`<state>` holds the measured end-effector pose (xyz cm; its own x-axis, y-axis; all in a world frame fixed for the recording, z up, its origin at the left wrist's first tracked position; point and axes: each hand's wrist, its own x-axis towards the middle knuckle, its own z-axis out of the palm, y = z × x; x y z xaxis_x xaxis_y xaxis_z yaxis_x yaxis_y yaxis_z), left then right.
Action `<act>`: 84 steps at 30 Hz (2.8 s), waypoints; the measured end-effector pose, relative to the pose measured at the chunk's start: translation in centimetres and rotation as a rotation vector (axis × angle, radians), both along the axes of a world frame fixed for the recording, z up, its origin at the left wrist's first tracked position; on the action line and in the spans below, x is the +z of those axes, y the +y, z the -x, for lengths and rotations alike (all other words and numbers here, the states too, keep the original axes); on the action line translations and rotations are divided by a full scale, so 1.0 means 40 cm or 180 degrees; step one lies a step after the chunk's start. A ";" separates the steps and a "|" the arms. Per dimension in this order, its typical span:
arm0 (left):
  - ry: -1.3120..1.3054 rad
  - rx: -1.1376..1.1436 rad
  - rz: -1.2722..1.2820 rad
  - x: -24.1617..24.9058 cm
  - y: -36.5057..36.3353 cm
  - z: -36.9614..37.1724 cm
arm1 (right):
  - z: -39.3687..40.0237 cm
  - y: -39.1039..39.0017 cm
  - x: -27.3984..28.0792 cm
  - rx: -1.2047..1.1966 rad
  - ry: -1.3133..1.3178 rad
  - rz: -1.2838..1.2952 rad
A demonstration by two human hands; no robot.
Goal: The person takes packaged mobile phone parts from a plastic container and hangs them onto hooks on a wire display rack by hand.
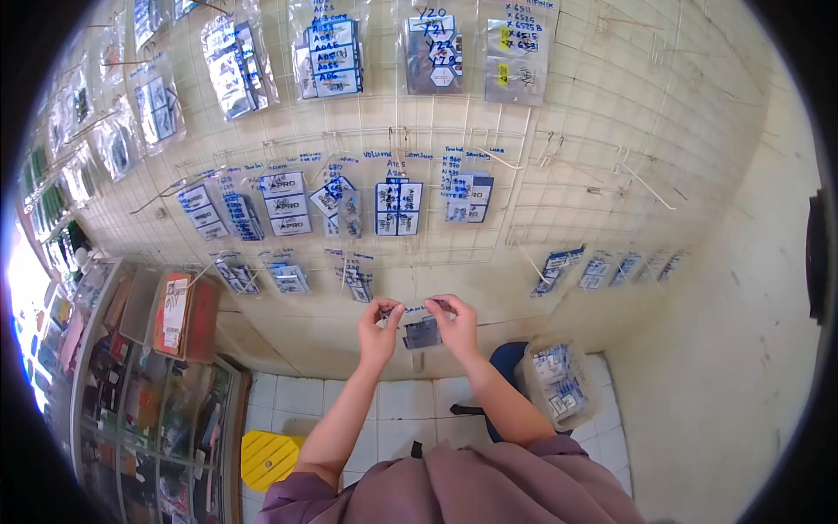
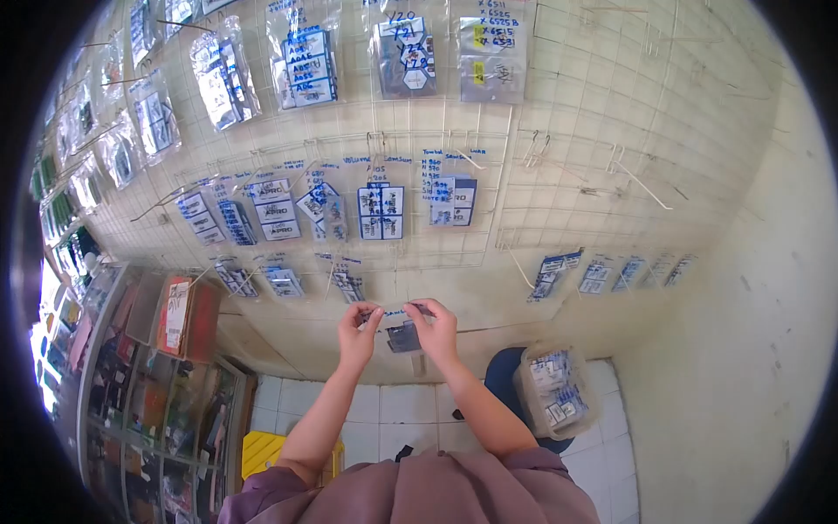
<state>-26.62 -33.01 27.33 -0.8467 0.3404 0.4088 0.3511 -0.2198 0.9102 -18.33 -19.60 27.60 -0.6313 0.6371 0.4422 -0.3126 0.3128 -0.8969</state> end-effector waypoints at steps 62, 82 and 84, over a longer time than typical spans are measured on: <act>-0.0159 0.0344 0.0814 -0.353 0.263 -0.127 | -0.187 0.145 -0.286 -0.2085 -0.1632 -0.1260; 0.1304 -0.1853 0.1451 -0.457 0.738 -0.645 | -0.953 0.538 -0.573 -0.2716 -0.2328 -0.0039; 0.1464 -0.1927 0.1720 -0.494 0.782 -0.665 | -0.982 0.591 -0.587 -0.2621 -0.2443 0.0150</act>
<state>-0.01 -1.73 7.57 -0.2571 0.9128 0.3174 0.6664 -0.0704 0.7423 20.94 4.05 4.12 -0.1053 0.9910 0.0823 0.6130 0.1298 -0.7794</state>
